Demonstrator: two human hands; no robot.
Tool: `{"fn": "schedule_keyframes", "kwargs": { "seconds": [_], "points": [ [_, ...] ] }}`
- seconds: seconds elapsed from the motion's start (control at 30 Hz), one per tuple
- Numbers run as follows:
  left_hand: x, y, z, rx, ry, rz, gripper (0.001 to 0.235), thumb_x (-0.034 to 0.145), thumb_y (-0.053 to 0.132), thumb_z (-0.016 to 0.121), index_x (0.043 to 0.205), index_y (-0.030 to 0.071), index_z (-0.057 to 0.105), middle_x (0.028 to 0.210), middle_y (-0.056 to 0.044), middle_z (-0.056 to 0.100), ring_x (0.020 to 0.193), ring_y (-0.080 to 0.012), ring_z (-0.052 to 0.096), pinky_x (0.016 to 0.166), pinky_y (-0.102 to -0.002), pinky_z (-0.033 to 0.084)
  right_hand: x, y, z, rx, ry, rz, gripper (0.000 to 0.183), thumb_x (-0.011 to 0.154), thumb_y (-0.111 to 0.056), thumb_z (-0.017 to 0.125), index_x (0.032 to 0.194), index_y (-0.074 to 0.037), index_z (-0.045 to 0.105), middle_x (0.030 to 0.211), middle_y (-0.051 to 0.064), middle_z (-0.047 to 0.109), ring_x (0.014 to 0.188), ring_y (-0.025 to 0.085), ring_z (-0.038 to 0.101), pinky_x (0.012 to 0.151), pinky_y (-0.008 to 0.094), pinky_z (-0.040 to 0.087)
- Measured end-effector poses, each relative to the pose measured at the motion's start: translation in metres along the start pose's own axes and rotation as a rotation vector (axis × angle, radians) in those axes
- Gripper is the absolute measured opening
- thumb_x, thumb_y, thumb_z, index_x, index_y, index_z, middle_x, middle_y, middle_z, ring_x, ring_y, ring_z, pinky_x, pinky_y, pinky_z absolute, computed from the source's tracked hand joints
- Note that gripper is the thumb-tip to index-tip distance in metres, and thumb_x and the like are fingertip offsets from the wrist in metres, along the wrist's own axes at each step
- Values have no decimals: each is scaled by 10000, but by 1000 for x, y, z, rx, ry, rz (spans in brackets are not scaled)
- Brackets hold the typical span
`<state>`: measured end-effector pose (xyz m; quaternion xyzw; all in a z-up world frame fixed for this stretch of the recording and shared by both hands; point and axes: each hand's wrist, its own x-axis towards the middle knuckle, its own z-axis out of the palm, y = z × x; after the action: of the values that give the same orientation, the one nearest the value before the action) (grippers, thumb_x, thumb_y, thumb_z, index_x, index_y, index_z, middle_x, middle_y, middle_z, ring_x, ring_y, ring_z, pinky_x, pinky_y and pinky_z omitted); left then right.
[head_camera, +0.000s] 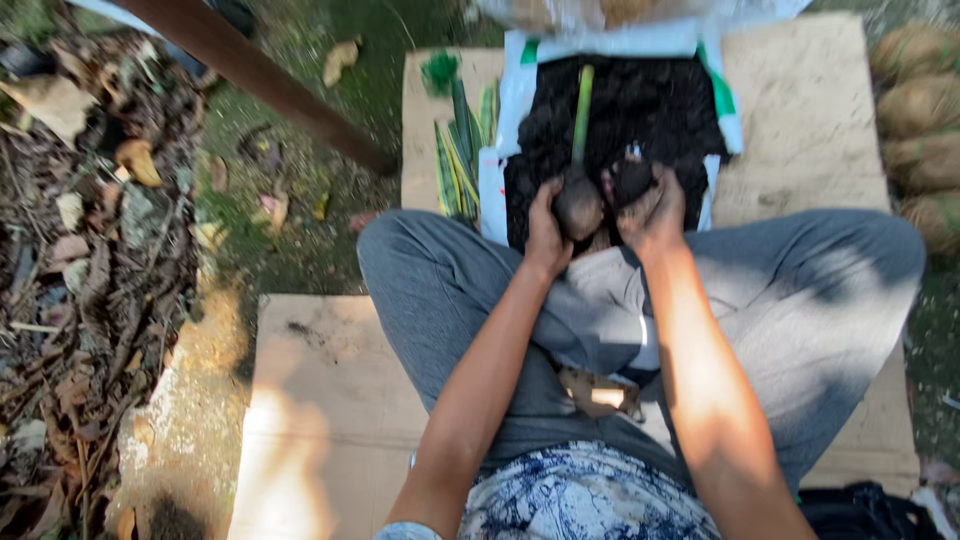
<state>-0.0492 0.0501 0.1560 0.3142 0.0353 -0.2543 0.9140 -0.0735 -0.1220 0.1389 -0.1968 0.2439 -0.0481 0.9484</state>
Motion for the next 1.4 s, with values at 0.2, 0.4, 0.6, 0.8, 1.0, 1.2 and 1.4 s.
{"fn": "schedule_keyframes", "kwargs": {
  "seconds": [0.2, 0.4, 0.6, 0.8, 1.0, 1.2, 1.4],
  "points": [
    [-18, 12, 18, 9, -63, -62, 528, 1090, 474, 455, 1152, -21, 625, 987, -184, 723, 882, -293, 750, 870, -428, 619, -12, -9, 3, 236, -165, -2, 375, 1000, -470, 677, 1087, -105, 661, 937, 121, 705, 885, 298, 692, 709, 364, 592],
    [-23, 17, 29, 14, -81, -119, 453, 1052, 461, 513, 1141, 25, 599, 969, -142, 712, 821, -274, 742, 776, -423, 624, -4, 0, 1, 101, -39, -32, 201, 995, -278, 645, 1091, -102, 643, 984, 73, 734, 996, 254, 704, 797, 358, 624],
    [-18, 11, 23, 144, -75, -57, 273, 1007, 245, 593, 1131, 8, 650, 976, -119, 696, 835, -237, 719, 782, -386, 615, 7, 11, -11, -221, 26, -87, 288, 1019, -386, 605, 975, -102, 627, 837, 83, 724, 619, 235, 649, 486, 373, 514],
    [-13, 13, 22, 59, 18, -75, 193, 980, 210, 577, 1014, 33, 643, 925, -108, 698, 811, -246, 721, 777, -407, 615, 4, 16, -8, -235, 34, -176, 324, 1028, -347, 581, 1066, -36, 663, 830, 78, 702, 657, 223, 679, 542, 356, 563],
    [-15, 23, 23, -233, 3, -190, 368, 1015, 362, 555, 1014, 14, 675, 966, -134, 722, 869, -266, 735, 863, -396, 595, -2, 9, -5, -51, -81, -95, 255, 1014, -375, 608, 1092, -153, 706, 912, 96, 725, 765, 225, 703, 661, 321, 593],
    [-15, 29, 30, -324, 60, -170, 490, 980, 454, 508, 966, 3, 697, 896, -145, 724, 822, -323, 725, 811, -425, 593, -20, 12, -2, 59, 21, -26, 237, 1013, -354, 612, 953, -127, 645, 963, 53, 738, 877, 212, 745, 742, 308, 614],
    [-23, 33, 40, -288, 17, -213, 581, 947, 552, 483, 895, 3, 663, 838, -157, 708, 774, -337, 709, 714, -448, 597, -24, 24, -7, -57, -70, -64, 386, 1043, -451, 630, 803, -150, 615, 727, 28, 662, 556, 163, 576, 446, 279, 456]
  ]
}}
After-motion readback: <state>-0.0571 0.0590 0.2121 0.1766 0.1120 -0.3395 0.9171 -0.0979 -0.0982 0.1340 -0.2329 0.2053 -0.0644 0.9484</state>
